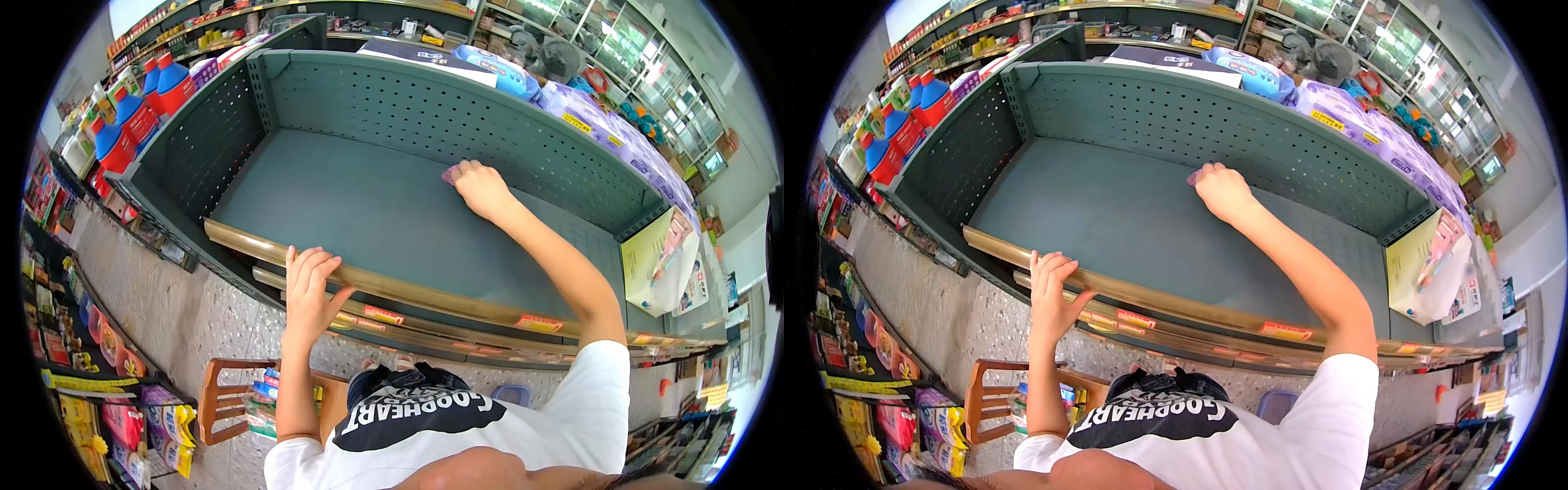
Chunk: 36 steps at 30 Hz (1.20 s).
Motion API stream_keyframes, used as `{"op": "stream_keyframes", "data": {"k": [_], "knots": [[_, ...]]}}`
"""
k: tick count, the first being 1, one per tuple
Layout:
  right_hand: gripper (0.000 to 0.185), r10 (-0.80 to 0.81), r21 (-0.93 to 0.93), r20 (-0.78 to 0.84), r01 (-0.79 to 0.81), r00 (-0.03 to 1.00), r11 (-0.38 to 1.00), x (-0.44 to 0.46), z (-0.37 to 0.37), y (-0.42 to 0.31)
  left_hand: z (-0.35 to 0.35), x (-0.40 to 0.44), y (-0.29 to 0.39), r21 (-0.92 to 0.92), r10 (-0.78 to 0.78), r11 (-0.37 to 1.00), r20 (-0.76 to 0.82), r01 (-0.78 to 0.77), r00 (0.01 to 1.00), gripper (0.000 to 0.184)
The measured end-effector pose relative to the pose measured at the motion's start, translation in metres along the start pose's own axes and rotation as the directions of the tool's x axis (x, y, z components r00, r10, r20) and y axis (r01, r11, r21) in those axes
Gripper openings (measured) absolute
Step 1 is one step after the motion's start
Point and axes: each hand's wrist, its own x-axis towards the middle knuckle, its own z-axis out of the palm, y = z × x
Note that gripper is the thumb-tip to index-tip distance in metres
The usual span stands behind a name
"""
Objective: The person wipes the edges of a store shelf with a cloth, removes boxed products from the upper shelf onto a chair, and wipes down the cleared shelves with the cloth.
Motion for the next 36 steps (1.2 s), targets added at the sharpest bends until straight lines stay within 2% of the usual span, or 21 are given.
{"op": "stream_keyframes", "data": {"k": [4, 7, 15, 16, 19, 22, 25, 26, 27, 29, 30, 33, 34, 36], "knots": [[0.015, -0.075, 0.046, 0.008, 0.075, 0.997, 0.996, -0.025, -0.016, -0.010, -0.001, 0.002, 0.001, -0.001, 0.006, 1.000, -0.022, -0.007, 1.000, 0.065], [0.018, -0.121, 0.146, 0.007, 0.118, 0.993, 0.982, -0.048, -0.043, -0.018, -0.001, 0.002, 0.001, 0.004, 0.009, 1.000, -0.026, -0.009, 1.000, 0.065], [0.022, -0.272, 0.197, 0.173, 0.237, 0.947, 0.951, -0.106, -0.099, -0.039, 0.000, 0.000, -0.001, 0.010, 0.008, 1.000, 0.009, -0.008, 1.000, 0.069], [0.019, -0.286, 0.201, 0.155, 0.253, 0.946, 0.946, -0.111, -0.106, -0.041, 0.000, 0.001, 0.000, 0.014, 0.006, 1.000, 0.014, -0.006, 1.000, 0.069], [0.022, -0.337, 0.348, 0.228, 0.247, 0.914, 0.905, -0.119, -0.127, -0.035, -0.005, 0.003, 0.004, 0.051, 0.011, 0.999, 0.037, -0.013, 0.999, 0.065], [0.025, -0.336, 0.525, 0.297, 0.141, 0.894, 0.839, -0.121, -0.149, -0.017, -0.025, 0.014, 0.015, 0.067, 0.009, 0.998, 0.171, -0.021, 0.985, 0.065], [0.025, -0.103, 0.756, 0.091, -0.002, 0.991, 0.654, -0.125, -0.132, 0.000, -0.039, 0.032, 0.019, -0.008, 0.029, 1.000, 0.257, -0.028, 0.966, 0.071], [0.025, -0.067, 0.814, 0.125, -0.064, 0.990, 0.578, -0.123, -0.134, 0.005, -0.042, 0.045, 0.026, 0.011, 0.058, 0.998, 0.248, -0.062, 0.967, 0.058], [0.027, 0.020, 0.878, 0.117, -0.113, 0.993, 0.465, -0.123, -0.129, 0.006, -0.040, 0.056, 0.034, -0.079, 0.043, 0.997, 0.245, -0.024, 0.968, 0.053], [0.030, 0.187, 0.963, 0.129, -0.168, 0.974, 0.209, -0.125, -0.102, 0.007, -0.030, 0.078, 0.055, -0.254, 0.007, 0.966, 0.247, 0.058, 0.969, 0.045], [0.034, 0.193, 0.968, 0.221, -0.240, 0.956, 0.078, -0.124, -0.091, 0.009, -0.024, 0.092, 0.067, -0.315, 0.053, 0.949, 0.260, 0.033, 0.964, 0.036], [0.033, 0.234, 0.869, 0.365, -0.240, 0.901, -0.432, -0.117, -0.109, -0.008, 0.010, 0.119, 0.092, -0.493, 0.122, 0.865, 0.391, 0.096, 0.912, 0.034], [0.033, 0.228, 0.842, 0.353, -0.201, 0.908, -0.501, -0.117, -0.106, -0.010, 0.029, 0.122, 0.098, -0.577, 0.058, 0.786, 0.423, 0.220, 0.904, 0.032], [0.033, 0.248, 0.821, 0.342, -0.160, 0.906, -0.548, -0.115, -0.104, -0.014, 0.067, 0.123, 0.103, -0.697, -0.046, 0.563, 0.510, 0.444, 0.859, 0.030]]}}
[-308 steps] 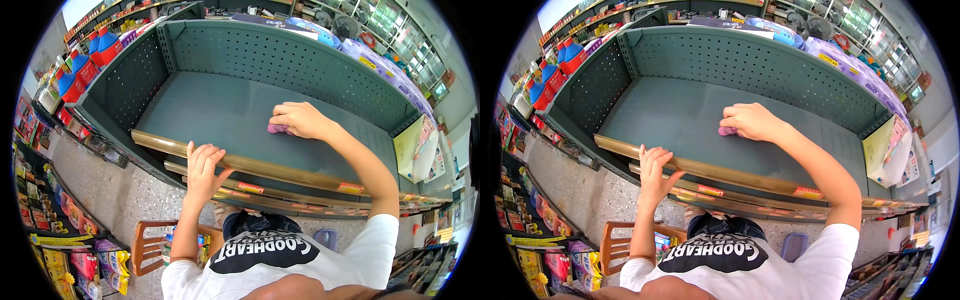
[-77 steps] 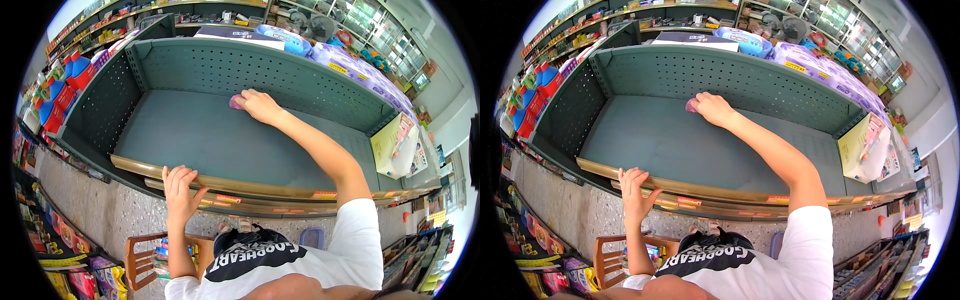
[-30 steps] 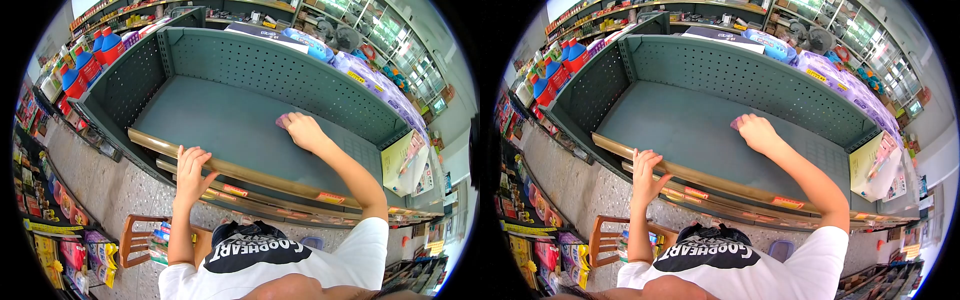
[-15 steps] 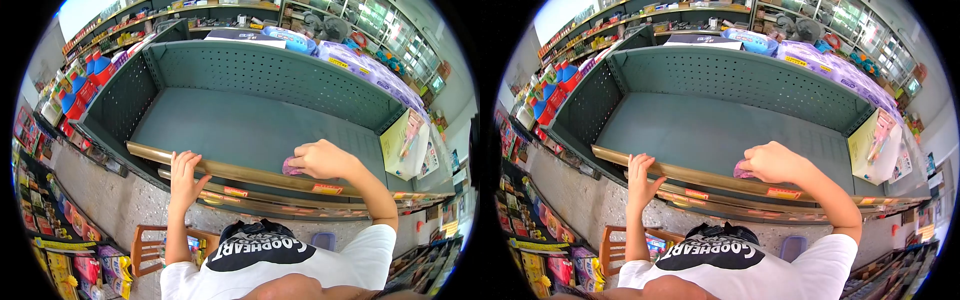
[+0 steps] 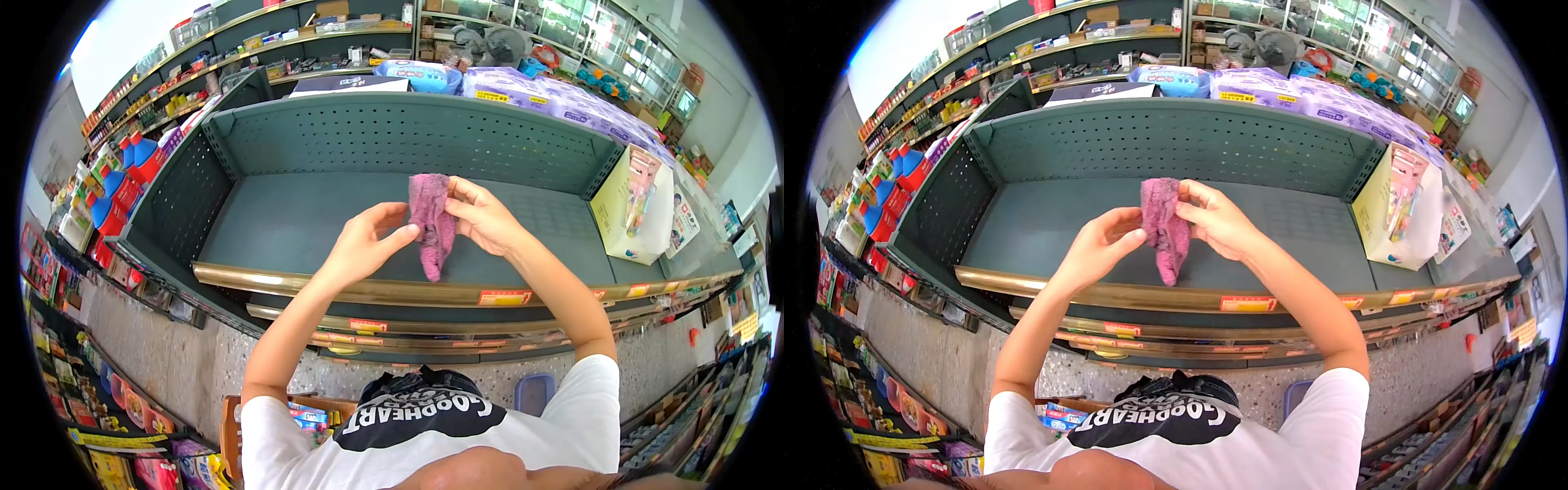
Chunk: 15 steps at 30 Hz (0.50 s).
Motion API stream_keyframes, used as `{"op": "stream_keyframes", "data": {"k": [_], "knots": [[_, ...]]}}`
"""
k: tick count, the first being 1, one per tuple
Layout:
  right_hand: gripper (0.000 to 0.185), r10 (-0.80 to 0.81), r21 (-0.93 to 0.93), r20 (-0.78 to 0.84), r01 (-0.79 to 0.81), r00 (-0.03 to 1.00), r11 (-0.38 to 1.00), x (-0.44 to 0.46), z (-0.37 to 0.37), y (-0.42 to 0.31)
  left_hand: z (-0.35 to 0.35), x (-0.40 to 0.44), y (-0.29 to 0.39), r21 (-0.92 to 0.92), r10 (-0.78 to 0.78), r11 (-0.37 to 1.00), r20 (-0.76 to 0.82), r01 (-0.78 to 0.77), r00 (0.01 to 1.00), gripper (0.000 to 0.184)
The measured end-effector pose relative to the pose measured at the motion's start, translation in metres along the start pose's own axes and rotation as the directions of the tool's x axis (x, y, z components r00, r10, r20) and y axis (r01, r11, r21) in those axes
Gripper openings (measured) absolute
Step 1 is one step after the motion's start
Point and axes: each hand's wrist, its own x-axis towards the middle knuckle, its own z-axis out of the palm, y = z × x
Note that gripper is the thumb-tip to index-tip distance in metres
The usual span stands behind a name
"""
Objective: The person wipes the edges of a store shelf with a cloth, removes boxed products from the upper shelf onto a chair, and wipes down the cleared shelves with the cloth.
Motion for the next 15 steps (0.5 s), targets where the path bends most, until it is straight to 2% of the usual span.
{"op": "stream_keyframes", "data": {"k": [3, 4, 5, 7, 9, 13, 15], "knots": [[0.033, -0.032, 0.071, -0.051, 0.036, 0.998, 0.997, -0.006, 0.007, 0.001, 0.009, 0.021, -0.002, 0.015, -0.052, 0.999, 0.050, 0.051, 0.997, 0.024], [0.032, -0.034, 0.065, -0.086, 0.039, 0.996, 0.997, -0.008, 0.006, 0.000, 0.016, 0.022, 0.002, -0.080, 0.044, 0.996, -0.011, -0.045, 0.999, 0.020], [0.031, -0.036, 0.059, -0.120, 0.043, 0.992, 0.997, -0.009, 0.003, -0.002, 0.014, 0.023, 0.005, -0.045, 0.050, 0.998, -0.036, -0.051, 0.998, 0.017], [0.031, -0.074, -0.040, -0.163, 0.068, 0.984, 0.997, -0.008, -0.011, 0.007, 0.007, 0.029, 0.016, -0.148, 0.042, 0.988, -0.065, -0.051, 0.997, 0.018], [0.031, -0.103, -0.177, -0.183, 0.070, 0.978, 0.982, -0.009, -0.018, 0.014, -0.003, 0.038, 0.023, -0.338, -0.151, 0.931, -0.020, 0.135, 0.988, 0.022], [0.028, -0.248, -0.349, -0.175, 0.176, 0.953, 0.920, -0.014, -0.010, 0.010, -0.001, 0.045, 0.059, -0.511, -0.292, 0.821, 0.008, 0.255, 0.956, 0.026], [0.027, -0.269, -0.466, -0.148, 0.173, 0.952, 0.868, -0.019, -0.008, 0.006, -0.018, 0.057, 0.047, -0.572, -0.360, 0.745, 0.091, 0.345, 0.928, 0.026]]}}
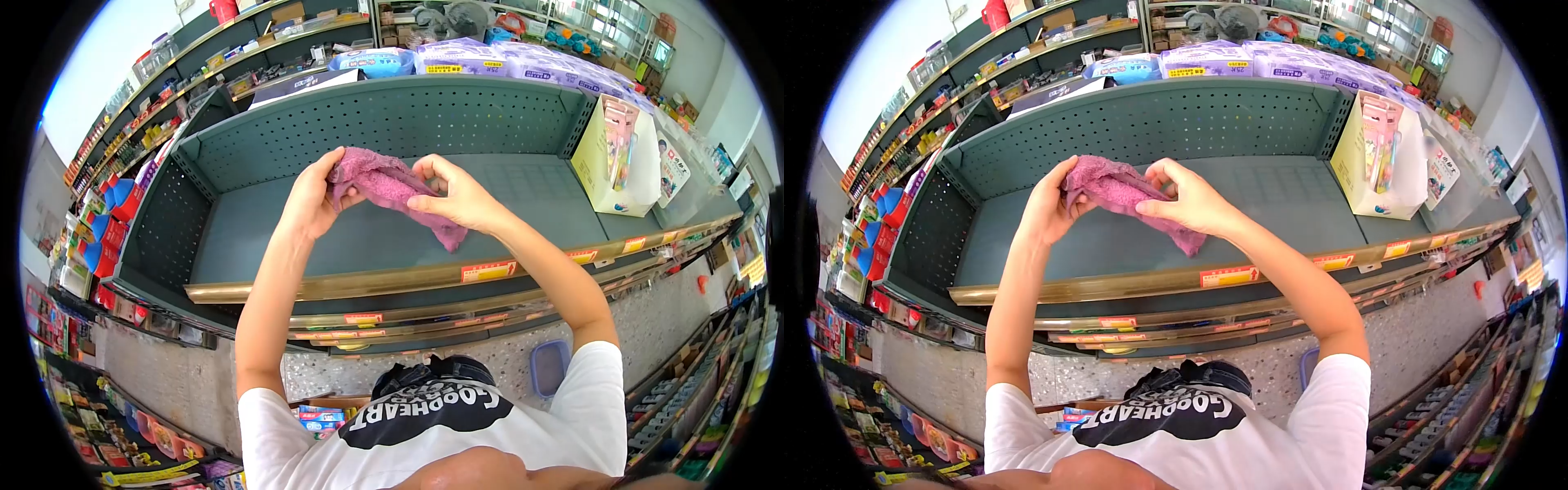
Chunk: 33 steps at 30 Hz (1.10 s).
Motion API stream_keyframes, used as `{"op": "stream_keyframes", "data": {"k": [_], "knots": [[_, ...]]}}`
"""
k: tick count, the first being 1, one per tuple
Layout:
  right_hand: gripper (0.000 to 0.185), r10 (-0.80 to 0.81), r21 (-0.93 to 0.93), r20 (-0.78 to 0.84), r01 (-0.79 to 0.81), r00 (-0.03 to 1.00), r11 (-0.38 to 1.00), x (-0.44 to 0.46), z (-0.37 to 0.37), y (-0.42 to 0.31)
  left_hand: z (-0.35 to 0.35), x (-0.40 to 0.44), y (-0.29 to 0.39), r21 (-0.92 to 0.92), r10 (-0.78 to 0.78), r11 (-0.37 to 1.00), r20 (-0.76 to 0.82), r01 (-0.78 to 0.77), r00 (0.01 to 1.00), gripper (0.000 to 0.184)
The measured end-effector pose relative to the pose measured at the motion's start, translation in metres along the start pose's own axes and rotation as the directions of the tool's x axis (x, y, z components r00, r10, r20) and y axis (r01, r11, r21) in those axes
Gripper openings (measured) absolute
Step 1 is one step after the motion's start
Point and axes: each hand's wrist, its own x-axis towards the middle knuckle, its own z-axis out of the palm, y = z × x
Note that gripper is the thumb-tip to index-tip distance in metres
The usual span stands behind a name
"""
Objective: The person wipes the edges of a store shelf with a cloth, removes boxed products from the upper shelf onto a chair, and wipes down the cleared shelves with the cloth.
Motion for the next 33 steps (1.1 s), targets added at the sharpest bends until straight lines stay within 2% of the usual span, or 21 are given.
{"op": "stream_keyframes", "data": {"k": [2, 3, 6, 7, 8, 10, 11, 14, 17, 18, 20, 21, 24, 25, 28, 30, 31, 33], "knots": [[0.024, -0.037, -0.158, 0.055, 0.045, 0.998, 0.986, 0.004, -0.005, 0.006, -0.011, 0.005, 0.006, -0.064, -0.061, 0.996, 0.056, 0.065, 0.997, 0.029], [0.020, -0.014, -0.084, 0.034, 0.017, 0.999, 0.996, 0.007, -0.002, 0.007, -0.007, -0.002, 0.009, -0.076, -0.049, 0.996, 0.060, 0.054, 0.997, 0.026], [0.020, -0.068, -0.023, 0.061, 0.069, 0.996, 0.997, 0.012, -0.004, -0.002, -0.016, -0.008, 0.019, 0.147, -0.045, 0.989, 0.124, 0.026, 0.991, 0.025], [0.019, -0.041, -0.071, 0.076, 0.046, 0.996, 0.996, 0.014, -0.007, -0.006, -0.025, -0.007, 0.021, 0.215, -0.048, 0.977, 0.146, 0.016, 0.988, 0.034], [0.019, -0.016, -0.101, 0.104, 0.027, 0.994, 0.995, 0.013, -0.009, -0.013, -0.028, -0.010, 0.022, 0.336, 0.000, 0.941, 0.103, -0.035, 0.995, 0.035], [0.019, 0.031, -0.164, 0.156, -0.005, 0.987, 0.986, 0.013, -0.014, -0.026, -0.025, -0.021, 0.029, 0.567, 0.112, 0.816, 0.039, -0.115, 0.993, 0.038], [0.022, -0.041, -0.201, 0.151, 0.071, 0.988, 0.977, 0.021, -0.018, -0.011, -0.035, -0.020, 0.029, 0.666, 0.124, 0.737, 0.040, -0.119, 0.991, 0.034], [0.022, -0.072, -0.364, 0.144, 0.120, 0.987, 0.923, 0.026, -0.009, -0.027, -0.043, -0.027, 0.031, 0.802, 0.132, 0.591, 0.007, -0.084, 0.991, 0.028], [0.020, -0.104, -0.294, 0.192, 0.159, 0.976, 0.943, 0.059, -0.004, -0.019, -0.060, -0.021, 0.038, 0.813, 0.063, 0.582, -0.081, 0.029, 0.995, 0.055], [0.019, -0.110, -0.290, 0.206, 0.168, 0.972, 0.942, 0.074, -0.001, -0.015, -0.068, -0.019, 0.038, 0.821, 0.048, 0.562, -0.153, 0.100, 0.987, 0.061], [0.019, -0.210, -0.547, 0.059, 0.207, 0.976, 0.811, 0.100, 0.012, -0.004, -0.090, -0.011, 0.033, 0.824, 0.020, 0.514, -0.287, 0.237, 0.958, 0.073], [0.019, -0.319, -0.728, 0.011, 0.226, 0.948, 0.647, 0.109, 0.018, 0.009, -0.106, -0.004, 0.036, 0.852, -0.086, 0.385, -0.349, 0.354, 0.933, 0.081], [0.020, -0.259, -0.681, 0.039, 0.215, 0.965, 0.700, 0.123, 0.028, 0.018, -0.172, 0.017, -0.005, 0.967, 0.387, -0.064, -0.202, 0.245, 0.900, 0.078], [0.018, -0.284, -0.675, 0.061, 0.249, 0.957, 0.694, 0.121, 0.030, 0.019, -0.151, 0.000, -0.007, 0.968, 0.506, -0.163, -0.085, 0.191, 0.858, 0.057], [0.018, -0.323, -0.720, 0.170, 0.342, 0.931, 0.604, 0.108, 0.031, 0.018, -0.142, 0.003, -0.008, 0.976, 0.365, -0.110, 0.215, -0.187, 0.906, 0.042], [0.019, -0.275, -0.713, 0.194, 0.328, 0.942, 0.619, 0.099, 0.028, 0.016, -0.124, 0.007, -0.018, 0.839, 0.384, -0.293, 0.543, -0.459, 0.747, 0.040], [0.019, -0.266, -0.698, 0.192, 0.322, 0.945, 0.640, 0.095, 0.024, 0.016, -0.105, -0.001, -0.017, 0.834, 0.285, -0.375, 0.520, -0.405, 0.805, 0.040], [0.020, -0.279, -0.678, 0.171, 0.318, 0.945, 0.662, 0.081, 0.014, 0.015, -0.109, 0.011, -0.032, 0.907, 0.257, -0.247, 0.400, -0.340, 0.880, 0.038]]}}
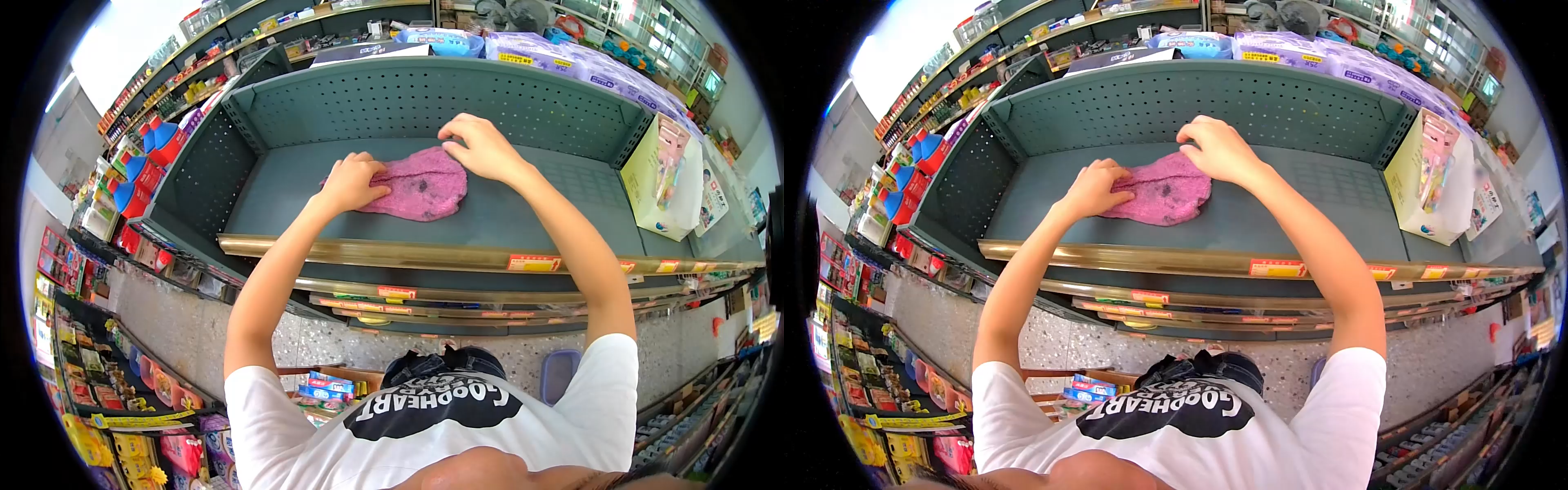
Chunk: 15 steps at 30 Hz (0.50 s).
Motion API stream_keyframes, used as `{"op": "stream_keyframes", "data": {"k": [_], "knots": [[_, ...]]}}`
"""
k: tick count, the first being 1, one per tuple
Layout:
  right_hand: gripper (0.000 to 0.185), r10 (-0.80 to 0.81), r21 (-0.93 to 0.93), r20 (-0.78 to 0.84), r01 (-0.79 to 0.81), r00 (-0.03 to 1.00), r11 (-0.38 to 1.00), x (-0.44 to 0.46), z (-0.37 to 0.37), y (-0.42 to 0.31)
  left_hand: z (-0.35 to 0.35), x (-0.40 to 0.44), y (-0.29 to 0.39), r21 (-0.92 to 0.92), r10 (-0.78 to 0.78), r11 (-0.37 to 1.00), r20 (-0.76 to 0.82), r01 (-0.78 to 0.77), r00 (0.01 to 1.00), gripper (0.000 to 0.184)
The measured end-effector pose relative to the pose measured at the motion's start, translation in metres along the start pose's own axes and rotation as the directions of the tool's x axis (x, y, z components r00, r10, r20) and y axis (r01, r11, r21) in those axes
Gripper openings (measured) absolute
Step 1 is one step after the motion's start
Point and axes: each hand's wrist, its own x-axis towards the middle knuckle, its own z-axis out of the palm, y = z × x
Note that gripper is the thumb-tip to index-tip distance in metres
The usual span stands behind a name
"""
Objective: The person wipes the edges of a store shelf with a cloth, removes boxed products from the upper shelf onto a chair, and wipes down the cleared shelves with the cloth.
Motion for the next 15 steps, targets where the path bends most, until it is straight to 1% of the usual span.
{"op": "stream_keyframes", "data": {"k": [1, 2, 5, 6, 7, 8, 9, 10, 11, 12, 13, 15], "knots": [[0.020, 0.012, 0.012, -0.021, -0.012, 1.000, 1.000, -0.010, -0.008, 0.000, 0.004, 0.005, 0.002, -0.051, -0.054, 0.997, 0.038, 0.056, 0.998, 0.037], [0.020, 0.028, 0.023, -0.046, -0.027, 0.999, 0.999, -0.021, -0.017, 0.001, 0.000, 0.009, -0.001, -0.035, -0.056, 0.998, 0.091, 0.059, 0.994, 0.028], [0.019, 0.135, 0.072, -0.125, -0.127, 0.983, 0.989, -0.063, -0.047, 0.003, -0.005, 0.017, -0.006, 0.013, -0.003, 1.000, 0.123, 0.002, 0.992, 0.021], [0.019, 0.185, 0.090, -0.156, -0.173, 0.970, 0.981, -0.080, -0.058, 0.004, -0.002, 0.017, -0.015, -0.109, -0.033, 0.993, 0.077, 0.041, 0.997, 0.017], [0.019, 0.237, 0.108, -0.188, -0.220, 0.953, 0.970, -0.097, -0.067, 0.008, -0.007, 0.014, -0.022, -0.272, -0.014, 0.962, 0.032, 0.023, 0.999, 0.017], [0.019, 0.291, 0.118, -0.220, -0.271, 0.931, 0.955, -0.115, -0.075, 0.015, -0.019, 0.010, -0.025, -0.319, -0.016, 0.948, -0.018, 0.010, 1.000, 0.017], [0.019, 0.346, 0.130, -0.252, -0.323, 0.904, 0.937, -0.134, -0.083, 0.023, -0.021, 0.009, -0.044, -0.442, 0.036, 0.895, -0.064, -0.061, 0.997, 0.018], [0.019, 0.387, 0.139, -0.301, -0.361, 0.872, 0.922, -0.153, -0.090, 0.029, -0.032, 0.003, -0.049, -0.641, -0.049, 0.767, -0.008, 0.033, 0.999, 0.015], [0.019, 0.451, 0.174, -0.322, -0.416, 0.833, 0.893, -0.172, -0.096, 0.034, -0.049, -0.002, -0.046, -0.764, -0.080, 0.642, 0.011, 0.060, 0.997, 0.013], [0.018, 0.511, 0.210, -0.335, -0.467, 0.791, 0.859, -0.190, -0.102, 0.037, -0.054, -0.006, -0.049, -0.876, -0.097, 0.482, -0.031, 0.020, 0.995, 0.017], [0.018, 0.567, 0.246, -0.344, -0.511, 0.749, 0.824, -0.206, -0.107, 0.039, -0.061, -0.009, -0.051, -0.941, -0.115, 0.339, -0.050, -0.008, 0.992, 0.021], [0.017, 0.656, 0.287, -0.365, -0.590, 0.661, 0.755, -0.234, -0.113, 0.040, -0.078, -0.015, -0.044, -0.986, -0.098, 0.145, -0.094, -0.079, 0.991, 0.024]]}}
